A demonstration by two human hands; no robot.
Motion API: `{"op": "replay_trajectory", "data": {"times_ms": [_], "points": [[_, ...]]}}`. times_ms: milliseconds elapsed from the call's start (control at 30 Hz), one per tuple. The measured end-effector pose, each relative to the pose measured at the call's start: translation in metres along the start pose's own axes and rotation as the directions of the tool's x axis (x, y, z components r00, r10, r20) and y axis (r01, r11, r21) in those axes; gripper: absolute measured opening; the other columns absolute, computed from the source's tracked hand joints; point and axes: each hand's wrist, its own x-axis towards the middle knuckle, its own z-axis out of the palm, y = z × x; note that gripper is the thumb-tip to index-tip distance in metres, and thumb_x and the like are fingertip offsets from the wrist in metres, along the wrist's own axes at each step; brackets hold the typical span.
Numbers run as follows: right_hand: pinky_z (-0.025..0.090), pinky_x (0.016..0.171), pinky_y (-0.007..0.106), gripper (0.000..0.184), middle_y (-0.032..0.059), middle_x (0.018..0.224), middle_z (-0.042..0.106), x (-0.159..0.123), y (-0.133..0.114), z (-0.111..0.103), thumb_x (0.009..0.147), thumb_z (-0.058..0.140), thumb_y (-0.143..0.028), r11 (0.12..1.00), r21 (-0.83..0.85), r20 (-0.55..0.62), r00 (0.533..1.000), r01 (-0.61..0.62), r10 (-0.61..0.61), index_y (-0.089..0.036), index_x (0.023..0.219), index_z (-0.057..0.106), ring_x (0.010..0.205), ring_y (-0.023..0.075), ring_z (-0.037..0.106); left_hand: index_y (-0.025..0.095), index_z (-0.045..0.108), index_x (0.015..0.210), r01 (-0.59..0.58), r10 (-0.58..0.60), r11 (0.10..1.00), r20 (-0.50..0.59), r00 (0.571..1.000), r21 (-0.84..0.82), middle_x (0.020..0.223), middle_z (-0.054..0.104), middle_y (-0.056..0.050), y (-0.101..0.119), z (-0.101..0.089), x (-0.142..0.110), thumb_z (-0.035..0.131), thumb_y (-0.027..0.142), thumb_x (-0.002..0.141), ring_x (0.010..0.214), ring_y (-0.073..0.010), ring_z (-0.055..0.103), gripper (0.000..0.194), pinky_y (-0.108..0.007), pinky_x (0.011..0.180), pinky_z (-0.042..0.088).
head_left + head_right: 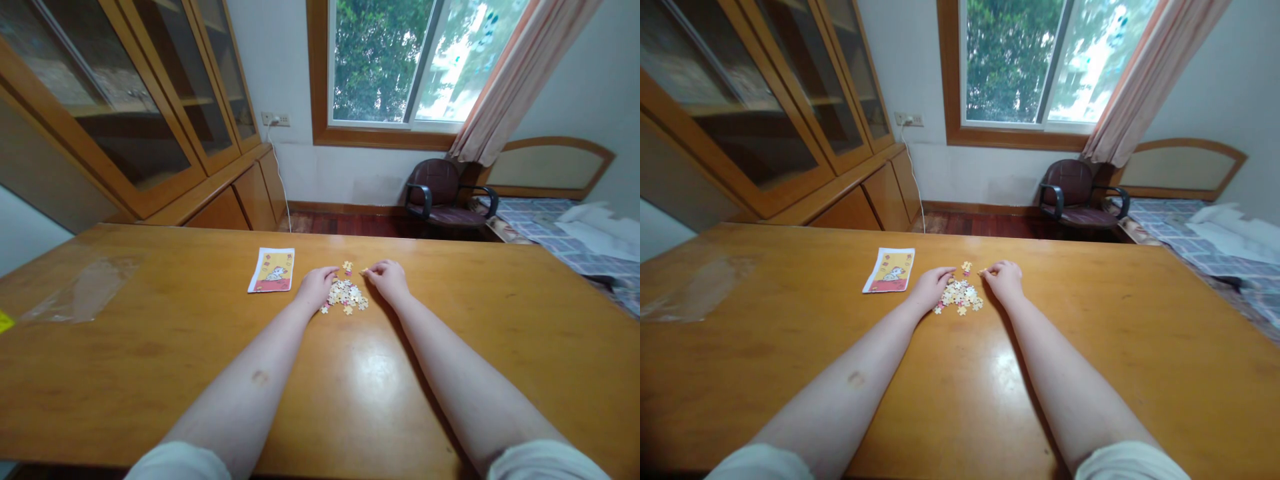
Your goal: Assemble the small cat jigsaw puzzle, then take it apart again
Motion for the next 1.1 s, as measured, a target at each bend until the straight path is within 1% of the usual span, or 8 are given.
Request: {"op": "replay_trajectory", "data": {"times_ms": [233,367,433,533,633,967,1033,1100], "points": [[0.039,0.077,0.035,0.015,0.0060,0.080,0.067,-0.001,0.003,0.002,0.074,0.065,-0.033,0.998,-0.039,-0.110,0.993,-0.038,0.034,-0.024,0.065,0.072,0.083,0.0227,0.056,0.019,0.068,0.110,0.114,-0.114,0.957,0.015,0.993,-0.267,0.109,0.072,-0.006,0.000,-0.002,-0.001,0.050,0.020,0.087,0.098,-0.0186,0.067,0.029,-0.031,0.089,0.050],[0.038,0.087,0.039,0.016,0.0074,0.090,0.068,-0.004,-0.003,0.000,0.081,0.060,-0.032,0.992,-0.016,-0.106,0.986,0.125,-0.126,-0.023,0.079,0.073,0.092,0.0243,0.055,0.017,0.068,0.106,0.144,-0.146,0.925,0.021,0.989,-0.352,0.107,0.072,-0.008,0.001,-0.002,0.000,0.051,0.018,0.086,0.096,-0.0180,0.067,0.027,-0.031,0.088,0.051],[0.036,0.093,0.040,0.017,0.0074,0.092,0.069,-0.007,-0.011,-0.003,0.085,0.058,-0.032,0.950,0.017,-0.042,0.949,0.312,-0.311,-0.023,0.089,0.073,0.094,0.0233,0.055,0.016,0.068,0.107,0.156,-0.153,0.918,0.038,0.988,-0.366,0.102,0.073,-0.008,0.001,-0.002,0.000,0.051,0.018,0.085,0.092,-0.0177,0.068,0.028,-0.030,0.084,0.052],[0.032,0.099,0.039,0.021,0.0056,0.096,0.070,-0.015,-0.025,-0.008,0.088,0.058,-0.033,0.831,0.050,0.065,0.829,0.554,-0.556,-0.025,0.102,0.071,0.094,0.0206,0.056,0.015,0.066,0.111,0.138,-0.118,0.916,0.078,0.990,-0.377,0.093,0.073,-0.007,0.002,-0.002,-0.002,0.052,0.019,0.084,0.085,-0.0171,0.067,0.031,-0.029,0.078,0.053],[0.032,0.098,0.037,0.023,0.0040,0.099,0.071,-0.020,-0.033,-0.011,0.091,0.055,-0.033,0.779,0.038,0.112,0.772,0.625,-0.625,-0.029,0.107,0.071,0.093,0.0188,0.056,0.014,0.065,0.114,0.099,-0.059,0.905,0.107,0.992,-0.414,0.091,0.073,-0.007,0.003,-0.001,-0.003,0.053,0.020,0.083,0.083,-0.0165,0.067,0.034,-0.029,0.078,0.053],[0.032,0.093,0.035,0.025,0.0021,0.096,0.071,-0.024,-0.037,-0.013,0.094,0.050,-0.034,0.764,-0.001,0.104,0.760,0.646,-0.642,-0.032,0.096,0.075,0.088,0.0171,0.055,0.015,0.066,0.114,0.026,0.054,0.893,0.166,0.985,-0.449,0.109,0.071,-0.008,0.011,-0.003,-0.008,0.056,0.022,0.083,0.096,-0.0188,0.065,0.034,-0.032,0.089,0.051],[0.032,0.091,0.034,0.027,0.0025,0.095,0.071,-0.022,-0.034,-0.014,0.094,0.048,-0.034,0.783,-0.002,0.111,0.778,0.623,-0.618,-0.032,0.098,0.075,0.087,0.0171,0.055,0.015,0.065,0.115,0.016,0.054,0.904,0.151,0.987,-0.426,0.106,0.072,-0.008,0.010,-0.002,-0.008,0.055,0.024,0.084,0.095,-0.0189,0.066,0.034,-0.032,0.088,0.052],[0.032,0.088,0.034,0.027,0.0037,0.093,0.071,-0.018,-0.027,-0.015,0.094,0.049,-0.034,0.828,-0.036,0.078,0.827,0.560,-0.557,-0.030,0.098,0.075,0.087,0.0178,0.055,0.015,0.064,0.116,0.026,0.024,0.915,0.118,0.993,-0.402,0.100,0.073,-0.008,0.007,-0.002,-0.007,0.052,0.025,0.086,0.093,-0.0189,0.067,0.034,-0.032,0.086,0.052]]}}
